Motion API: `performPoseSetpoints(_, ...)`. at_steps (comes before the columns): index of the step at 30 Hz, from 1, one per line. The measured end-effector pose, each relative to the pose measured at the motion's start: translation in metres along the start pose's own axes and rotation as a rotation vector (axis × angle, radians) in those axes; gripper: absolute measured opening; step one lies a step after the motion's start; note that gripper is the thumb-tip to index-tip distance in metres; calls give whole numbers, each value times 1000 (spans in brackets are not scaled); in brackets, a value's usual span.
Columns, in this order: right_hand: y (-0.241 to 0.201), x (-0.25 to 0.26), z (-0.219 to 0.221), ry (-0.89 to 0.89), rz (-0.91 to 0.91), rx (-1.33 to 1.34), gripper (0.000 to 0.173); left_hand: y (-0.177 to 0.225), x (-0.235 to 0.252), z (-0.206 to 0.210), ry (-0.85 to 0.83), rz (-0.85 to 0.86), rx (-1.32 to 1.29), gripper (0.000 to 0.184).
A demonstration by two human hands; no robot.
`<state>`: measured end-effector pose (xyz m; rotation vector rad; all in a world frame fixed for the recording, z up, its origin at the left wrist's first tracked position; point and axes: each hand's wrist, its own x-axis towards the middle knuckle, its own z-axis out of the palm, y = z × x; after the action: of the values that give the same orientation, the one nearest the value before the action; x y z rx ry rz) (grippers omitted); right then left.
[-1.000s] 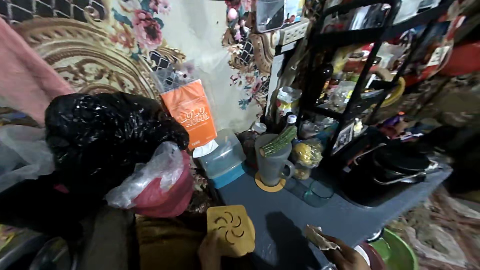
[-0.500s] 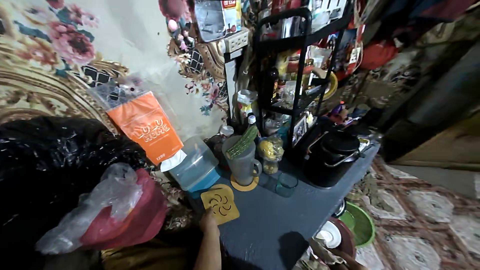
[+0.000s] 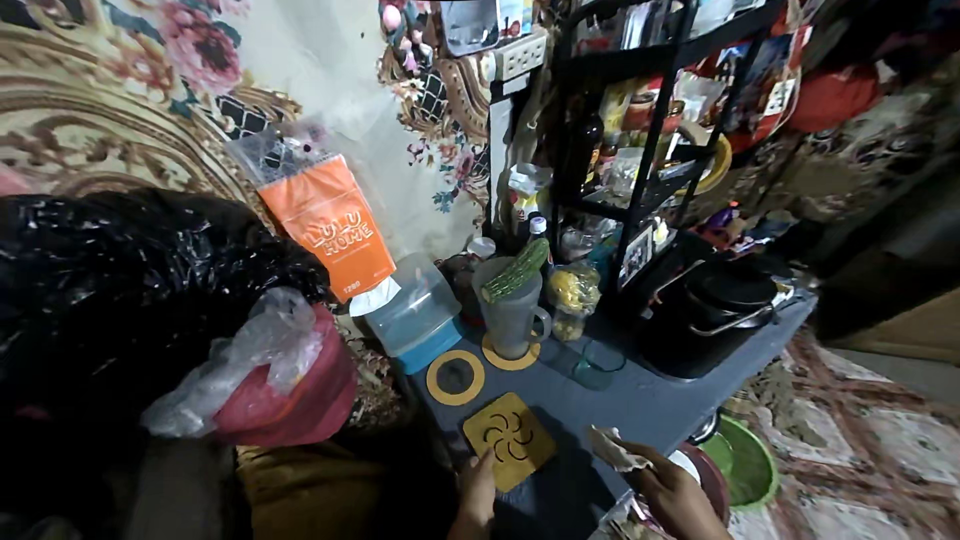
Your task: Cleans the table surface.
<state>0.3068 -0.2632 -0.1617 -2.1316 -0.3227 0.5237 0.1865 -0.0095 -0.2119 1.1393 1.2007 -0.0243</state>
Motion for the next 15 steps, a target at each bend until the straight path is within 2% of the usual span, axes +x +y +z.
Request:
performPoseSetpoints(2, -15, 14, 7, -36, -36, 32, 39, -3, -6, -8, 27, 151, 177, 58)
performPoseSetpoints(5, -49, 28, 24, -89, 36, 252, 35, 1, -27, -16, 17, 239, 169, 71)
performPoseSetpoints(7, -77, 31, 35, -126, 169, 441, 25, 18, -49, -18, -89, 210, 25, 64)
performPoseSetpoints(9, -100, 35, 47, -205, 285, 612, 24, 35, -63, -19, -208, 125, -170, 58)
performPoseSetpoints(12, -121, 37, 63, -456, 385, 834, 29, 52, -70, -27, -333, 64, -426, 54)
performPoseSetpoints(15, -138, 39, 75, -659, 415, 838, 33, 65, -82, -43, -327, 238, -423, 39)
